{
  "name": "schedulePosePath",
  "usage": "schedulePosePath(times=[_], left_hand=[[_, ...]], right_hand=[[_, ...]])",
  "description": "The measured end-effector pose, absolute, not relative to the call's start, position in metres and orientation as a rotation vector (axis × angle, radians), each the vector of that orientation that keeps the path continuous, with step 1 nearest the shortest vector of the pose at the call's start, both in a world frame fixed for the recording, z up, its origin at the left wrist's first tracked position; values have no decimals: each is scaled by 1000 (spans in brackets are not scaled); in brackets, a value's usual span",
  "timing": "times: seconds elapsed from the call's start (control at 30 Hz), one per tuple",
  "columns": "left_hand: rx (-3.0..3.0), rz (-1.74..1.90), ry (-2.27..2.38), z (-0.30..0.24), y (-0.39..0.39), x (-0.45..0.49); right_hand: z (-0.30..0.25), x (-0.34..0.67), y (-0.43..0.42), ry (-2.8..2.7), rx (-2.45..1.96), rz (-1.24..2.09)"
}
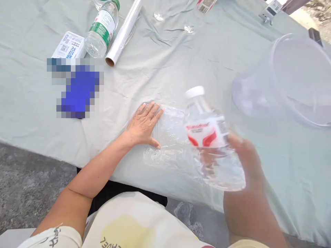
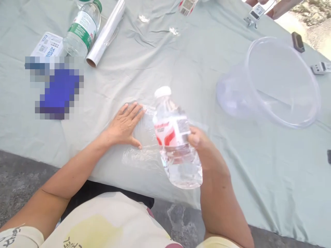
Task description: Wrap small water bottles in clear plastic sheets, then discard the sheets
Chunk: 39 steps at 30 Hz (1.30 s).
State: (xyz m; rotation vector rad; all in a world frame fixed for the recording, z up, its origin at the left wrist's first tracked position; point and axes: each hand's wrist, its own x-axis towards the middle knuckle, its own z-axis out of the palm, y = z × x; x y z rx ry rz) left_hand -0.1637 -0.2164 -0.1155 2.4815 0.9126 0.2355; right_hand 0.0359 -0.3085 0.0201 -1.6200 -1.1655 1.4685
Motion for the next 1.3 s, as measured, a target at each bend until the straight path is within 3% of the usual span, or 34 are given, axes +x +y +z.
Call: schedulePosePath(times=[0.1, 0.2, 0.37, 0.7, 0.87, 1.0, 1.13, 1.3], left_hand=[[2483, 193, 925, -113, -216, -163], [2484, 178, 927, -109, -217, -164], [2485, 173, 943, -103, -220, -165], [2446, 126, 803, -94, -219, -178], [2311, 165, 708, -69, -215, -196], [2192, 353, 1045, -45, -218, -204], [2239, 82, 1473, -26, -237, -207], [2306, -126, 1498, -30, -281, -213]], right_hand=[[-1, 29, -339, -815, -1619, 1845], [-24, 30, -334, -768, -1677, 1883], [-49, 28, -312, -860, -1708, 1597], [-55, 2, -321, -1262, -2201, 1101], [-61, 1, -331, -1230, -2220, 1064], [-60, 5, -337, -1319, -2206, 1067], [-47, 16, -326, -1473, -2235, 742], [-36, 20, -282, -1765, -2092, 418]])
